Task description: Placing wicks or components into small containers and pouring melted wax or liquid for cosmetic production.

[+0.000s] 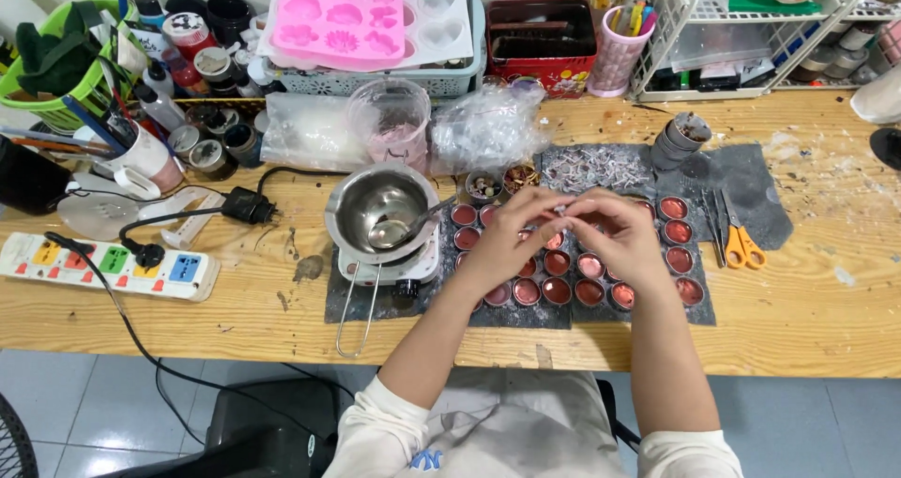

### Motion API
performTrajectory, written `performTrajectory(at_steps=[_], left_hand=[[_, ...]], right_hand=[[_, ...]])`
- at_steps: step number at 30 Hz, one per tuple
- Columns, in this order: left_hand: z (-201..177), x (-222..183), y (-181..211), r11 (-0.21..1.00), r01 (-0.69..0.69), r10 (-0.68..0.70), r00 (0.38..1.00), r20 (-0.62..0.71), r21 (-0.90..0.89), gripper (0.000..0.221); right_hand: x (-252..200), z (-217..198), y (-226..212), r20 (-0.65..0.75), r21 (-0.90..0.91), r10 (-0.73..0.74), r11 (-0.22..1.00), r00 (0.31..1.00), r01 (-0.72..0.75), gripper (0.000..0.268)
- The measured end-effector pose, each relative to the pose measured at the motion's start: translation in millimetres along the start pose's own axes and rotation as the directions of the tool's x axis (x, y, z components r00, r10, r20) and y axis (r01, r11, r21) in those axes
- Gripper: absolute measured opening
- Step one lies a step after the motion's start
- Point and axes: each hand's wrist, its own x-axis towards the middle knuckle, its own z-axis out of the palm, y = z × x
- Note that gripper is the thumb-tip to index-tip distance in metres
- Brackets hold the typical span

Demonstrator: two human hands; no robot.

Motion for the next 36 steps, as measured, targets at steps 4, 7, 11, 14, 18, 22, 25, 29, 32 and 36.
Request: performTrajectory(at_steps=[4, 7, 11, 14, 18, 22, 25, 29, 32, 36], left_hand=[[-2.0, -3.5, -2.0, 0.986, 0.065, -0.047, 0.992, -0.12, 0.153, 0.034], [-6.4, -6.2, -4.8, 0.977, 0.014, 0.015, 0.991, -0.131, 0.215, 0.028], [-6.2, -3.2, 4.8, 0.987, 0.067, -0.045, 0.987, -0.153, 0.144, 0.032], [-5.9, -4.9, 1.1, 0.985, 0.064, -0.039, 0.987, -0.153, 0.159, 0.032], [-3.9, -6.3, -2.8, 0.949, 0.017, 0.046, 0.98, -0.193, 0.316, 0.023], [-6.8, -5.3, 2.5, 0.988, 0.136, -0.122, 0.976, -0.18, 0.07, 0.022], [-6.2, -5.1, 0.5, 0.983, 0.185, -0.179, 0.971, -0.161, 0.024, 0.023], [-5.6, -6.7, -4.4, 0.984, 0.158, -0.169, 0.972, -0.163, -0.081, 0.023], [-6.7, -6.8, -7.4, 0.968, 0.208, -0.229, 0.96, -0.16, -0.138, 0.024], [-6.6, -6.7, -5.3, 0.939, 0.286, -0.314, 0.94, -0.134, -0.189, 0.025]], right_hand=[[1.7, 10.2, 6.7, -0.018, 0.086, 0.011, 0.996, 1.0, -0.01, 0.013], [-0.5, 17.7, -1.5, -0.106, -0.099, -0.039, 0.995, 0.994, 0.028, 0.011], [1.0, 21.9, -16.9, -0.127, -0.252, -0.066, 0.967, 0.99, 0.032, 0.014], [-0.2, 22.6, -11.4, -0.119, -0.309, -0.123, 0.948, 0.985, 0.081, 0.015], [-0.4, 22.5, -17.4, -0.109, -0.342, -0.203, 0.927, 0.973, 0.155, 0.015], [-1.4, 21.0, -14.8, -0.112, -0.361, -0.197, 0.921, 0.974, 0.145, 0.017], [-3.3, 22.7, -11.2, -0.149, -0.376, -0.176, 0.92, 0.973, 0.109, 0.016], [-2.4, 24.6, -15.2, -0.187, -0.403, -0.239, 0.903, 0.953, 0.148, 0.018], [-0.1, 22.8, -18.5, -0.145, -0.366, -0.224, 0.917, 0.964, 0.158, 0.02], [-2.2, 21.6, -13.8, -0.138, -0.35, -0.199, 0.926, 0.97, 0.14, 0.019]])
